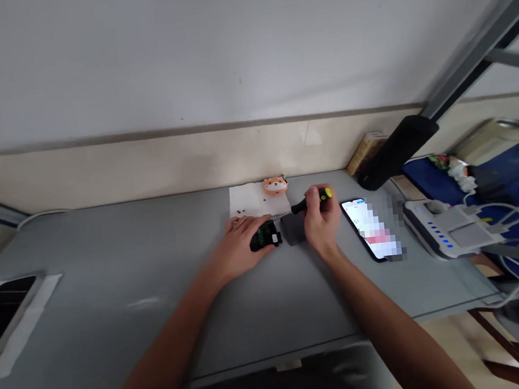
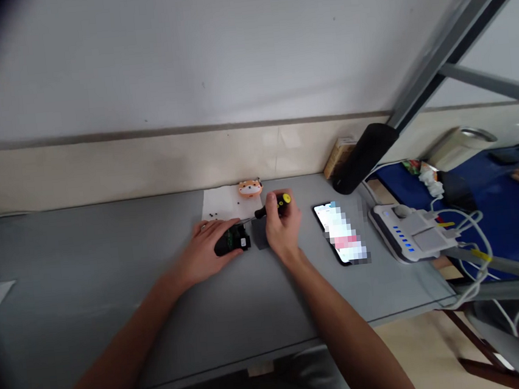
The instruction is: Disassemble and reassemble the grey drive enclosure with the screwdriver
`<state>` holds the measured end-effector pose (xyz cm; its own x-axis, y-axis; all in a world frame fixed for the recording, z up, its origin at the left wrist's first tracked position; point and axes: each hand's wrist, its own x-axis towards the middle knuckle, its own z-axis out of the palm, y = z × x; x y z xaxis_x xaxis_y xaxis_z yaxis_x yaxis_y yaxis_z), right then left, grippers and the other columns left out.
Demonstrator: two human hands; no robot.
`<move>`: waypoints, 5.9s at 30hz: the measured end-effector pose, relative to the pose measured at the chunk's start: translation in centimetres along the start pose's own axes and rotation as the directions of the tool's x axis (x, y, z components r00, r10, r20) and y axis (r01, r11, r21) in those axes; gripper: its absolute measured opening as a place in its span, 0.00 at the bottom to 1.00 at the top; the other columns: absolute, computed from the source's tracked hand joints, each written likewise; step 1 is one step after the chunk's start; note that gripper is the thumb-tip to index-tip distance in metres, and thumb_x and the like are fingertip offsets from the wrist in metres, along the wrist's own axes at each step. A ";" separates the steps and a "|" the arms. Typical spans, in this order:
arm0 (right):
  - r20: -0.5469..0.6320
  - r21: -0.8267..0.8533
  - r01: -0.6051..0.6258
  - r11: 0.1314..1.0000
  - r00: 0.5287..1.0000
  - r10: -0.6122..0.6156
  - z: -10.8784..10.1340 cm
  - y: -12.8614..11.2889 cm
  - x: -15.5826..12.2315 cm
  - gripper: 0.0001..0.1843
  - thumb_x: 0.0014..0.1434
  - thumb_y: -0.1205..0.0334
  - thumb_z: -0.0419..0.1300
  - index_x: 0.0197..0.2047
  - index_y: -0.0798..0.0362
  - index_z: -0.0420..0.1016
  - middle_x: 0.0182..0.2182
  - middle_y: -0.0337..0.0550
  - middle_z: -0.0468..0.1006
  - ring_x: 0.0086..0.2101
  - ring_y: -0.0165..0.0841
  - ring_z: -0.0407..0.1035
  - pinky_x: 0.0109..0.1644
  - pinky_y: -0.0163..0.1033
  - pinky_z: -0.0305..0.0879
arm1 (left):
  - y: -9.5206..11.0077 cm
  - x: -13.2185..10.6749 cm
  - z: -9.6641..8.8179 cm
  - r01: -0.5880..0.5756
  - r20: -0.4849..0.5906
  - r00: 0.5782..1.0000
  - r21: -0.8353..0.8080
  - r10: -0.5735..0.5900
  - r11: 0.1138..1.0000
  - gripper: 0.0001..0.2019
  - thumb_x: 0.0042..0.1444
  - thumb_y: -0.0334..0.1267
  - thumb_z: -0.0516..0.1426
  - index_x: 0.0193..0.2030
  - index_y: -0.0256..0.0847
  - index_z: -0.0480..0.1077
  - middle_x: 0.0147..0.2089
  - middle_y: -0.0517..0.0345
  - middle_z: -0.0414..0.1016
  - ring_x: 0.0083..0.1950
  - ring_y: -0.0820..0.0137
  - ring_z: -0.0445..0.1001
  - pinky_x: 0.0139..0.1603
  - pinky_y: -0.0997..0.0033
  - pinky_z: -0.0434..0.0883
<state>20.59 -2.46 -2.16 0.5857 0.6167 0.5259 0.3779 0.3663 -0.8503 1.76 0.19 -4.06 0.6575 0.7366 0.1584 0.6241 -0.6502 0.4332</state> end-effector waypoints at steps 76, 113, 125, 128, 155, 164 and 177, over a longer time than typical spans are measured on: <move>-0.146 0.008 -0.176 0.984 0.974 0.175 -0.5 -1.7 1.1 0.20 0.60 0.43 0.58 0.28 0.50 0.64 0.19 0.30 0.63 0.18 0.25 0.57 0.21 0.32 0.57 | -0.2 -0.1 -0.8 0.035 0.048 0.998 -0.118 -0.029 0.992 0.23 0.57 0.38 0.65 0.60 0.50 0.70 0.58 0.55 0.79 0.60 0.55 0.76 0.67 0.49 0.64; -0.054 -0.103 -0.034 0.994 0.998 0.029 0.0 -1.1 -0.1 0.18 0.65 0.48 0.55 0.29 0.50 0.66 0.23 0.33 0.67 0.22 0.26 0.62 0.27 0.36 0.62 | -0.2 -0.6 -0.5 0.015 0.028 1.000 -0.127 -0.012 0.992 0.27 0.59 0.42 0.64 0.64 0.49 0.65 0.61 0.53 0.75 0.63 0.54 0.72 0.69 0.49 0.61; -0.144 -0.106 -0.050 0.993 0.989 0.035 -0.4 -1.1 0.7 0.19 0.66 0.46 0.55 0.29 0.50 0.66 0.23 0.33 0.66 0.20 0.24 0.59 0.22 0.33 0.58 | -1.5 -0.5 -1.5 0.249 -0.061 0.967 0.020 -0.247 0.968 0.06 0.63 0.37 0.53 0.43 0.45 0.71 0.44 0.54 0.74 0.37 0.64 0.75 0.45 0.59 0.74; -0.131 -0.095 -0.062 0.994 0.990 0.050 -0.6 -1.0 0.7 0.20 0.66 0.45 0.55 0.30 0.50 0.66 0.24 0.34 0.67 0.20 0.25 0.59 0.23 0.33 0.58 | -1.3 -0.3 -1.6 0.274 -0.051 0.960 -0.008 -0.274 0.962 0.06 0.60 0.31 0.53 0.38 0.45 0.70 0.40 0.55 0.74 0.37 0.64 0.75 0.42 0.62 0.73; 0.070 -0.133 0.160 0.978 0.986 -0.152 -0.2 -0.6 -0.8 0.18 0.69 0.49 0.53 0.31 0.50 0.68 0.21 0.33 0.69 0.22 0.27 0.62 0.28 0.35 0.59 | -0.8 -0.4 -0.7 -0.018 0.028 0.999 -0.033 0.019 0.999 0.27 0.64 0.47 0.62 0.67 0.48 0.64 0.64 0.52 0.76 0.65 0.55 0.73 0.68 0.51 0.68; 0.111 -0.149 0.221 0.964 0.972 -0.206 -0.3 -0.8 -1.0 0.15 0.69 0.52 0.54 0.31 0.50 0.68 0.20 0.32 0.69 0.21 0.26 0.61 0.27 0.34 0.57 | -0.6 -0.5 -0.8 -0.010 0.037 0.999 -0.027 0.011 1.000 0.28 0.63 0.48 0.63 0.68 0.48 0.65 0.64 0.53 0.76 0.64 0.56 0.73 0.67 0.52 0.68; 0.075 -0.114 0.201 0.973 0.978 -0.193 -0.4 -0.4 -0.9 0.14 0.68 0.54 0.55 0.32 0.50 0.68 0.21 0.32 0.69 0.22 0.26 0.62 0.28 0.34 0.59 | -0.8 -0.3 -0.7 0.010 0.047 0.999 -0.019 -0.009 1.000 0.29 0.61 0.47 0.65 0.67 0.47 0.67 0.64 0.51 0.76 0.64 0.55 0.73 0.69 0.51 0.66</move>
<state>20.18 -3.44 -2.30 0.4465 0.5849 0.6772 0.5670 0.4005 -0.7198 0.72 0.61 -3.84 0.6710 0.7328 0.1129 0.6224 -0.6394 0.4514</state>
